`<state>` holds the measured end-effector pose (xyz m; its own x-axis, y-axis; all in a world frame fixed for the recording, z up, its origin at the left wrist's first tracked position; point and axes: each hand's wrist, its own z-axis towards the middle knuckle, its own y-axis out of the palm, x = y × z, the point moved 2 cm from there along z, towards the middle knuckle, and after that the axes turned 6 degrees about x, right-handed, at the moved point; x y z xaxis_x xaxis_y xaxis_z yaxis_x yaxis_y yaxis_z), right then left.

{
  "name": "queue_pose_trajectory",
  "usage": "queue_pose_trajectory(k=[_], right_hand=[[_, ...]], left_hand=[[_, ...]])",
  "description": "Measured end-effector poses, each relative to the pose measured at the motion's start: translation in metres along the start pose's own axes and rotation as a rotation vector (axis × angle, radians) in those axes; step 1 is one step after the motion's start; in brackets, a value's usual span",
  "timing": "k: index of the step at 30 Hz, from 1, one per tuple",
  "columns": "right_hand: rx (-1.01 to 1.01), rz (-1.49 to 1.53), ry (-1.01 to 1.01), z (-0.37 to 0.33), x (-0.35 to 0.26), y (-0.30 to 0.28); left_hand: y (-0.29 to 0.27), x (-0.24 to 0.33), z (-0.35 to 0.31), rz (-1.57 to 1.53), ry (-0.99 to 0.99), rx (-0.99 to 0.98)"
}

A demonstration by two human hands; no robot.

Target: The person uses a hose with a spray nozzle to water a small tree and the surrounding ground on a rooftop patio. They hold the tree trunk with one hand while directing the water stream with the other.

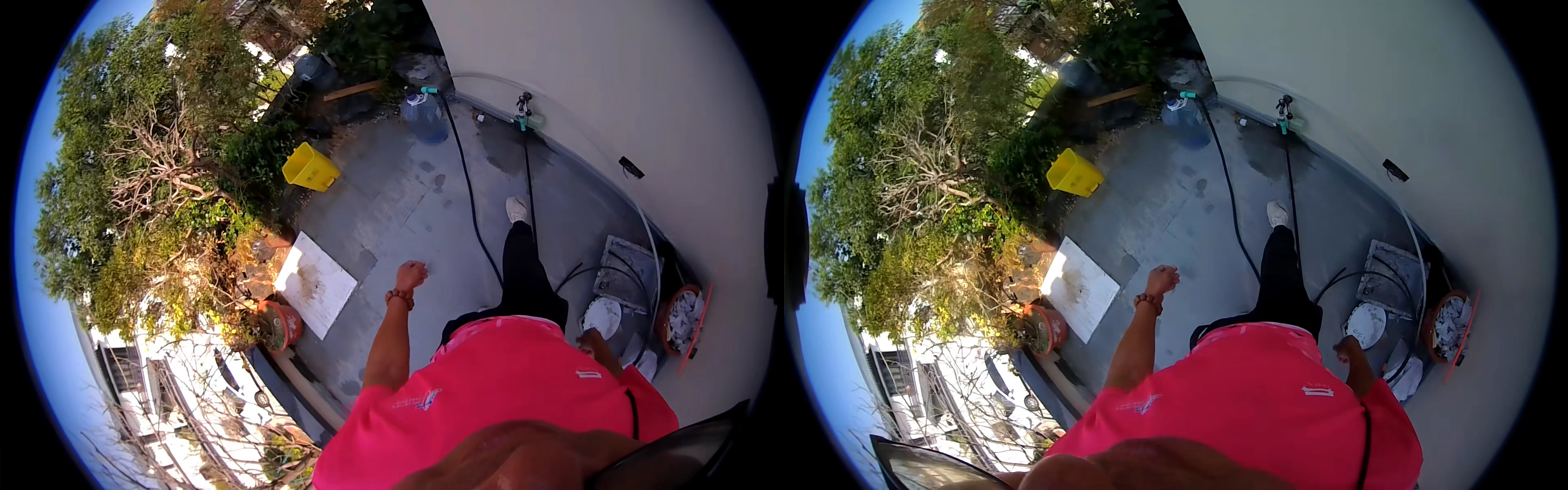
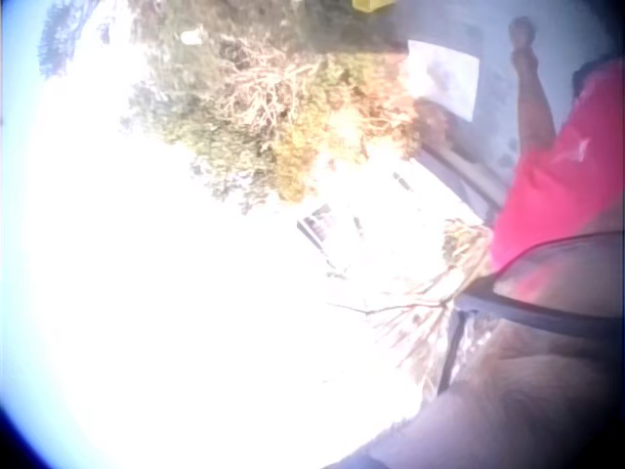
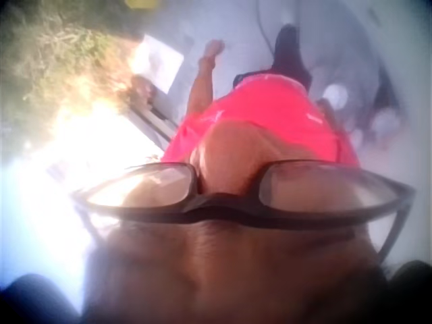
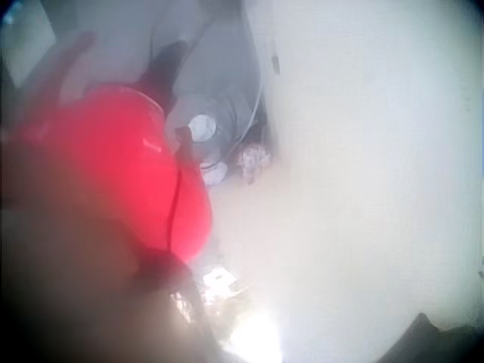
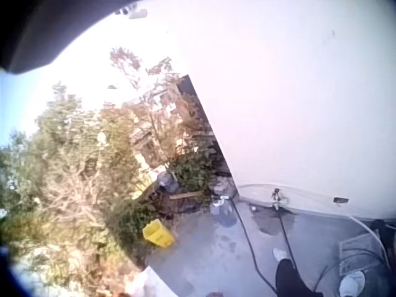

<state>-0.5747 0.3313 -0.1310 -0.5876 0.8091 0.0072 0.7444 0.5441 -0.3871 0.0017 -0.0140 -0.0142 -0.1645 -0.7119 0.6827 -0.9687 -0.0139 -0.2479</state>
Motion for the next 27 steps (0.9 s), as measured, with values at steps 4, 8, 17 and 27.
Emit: queue_pose_trajectory(k=[4,8,17,27], right_hand=[[0.06,-1.164,-0.705,0.132,-0.137,-0.115],[0.506,-0.651,-1.01,0.248,-0.301,-0.243],[0.607,-0.115,-0.639,0.265,-0.659,-0.52],[0.561,-0.14,-0.203,0.335,-0.769,-0.56]], left_hand=[[0.034,0.126,0.084,-0.057,0.011,-0.033],[0.078,0.227,0.188,-0.22,-0.02,0.031],[0.191,0.363,0.399,-0.288,-0.215,0.216],[0.231,0.426,0.578,-0.24,-0.286,0.352]])
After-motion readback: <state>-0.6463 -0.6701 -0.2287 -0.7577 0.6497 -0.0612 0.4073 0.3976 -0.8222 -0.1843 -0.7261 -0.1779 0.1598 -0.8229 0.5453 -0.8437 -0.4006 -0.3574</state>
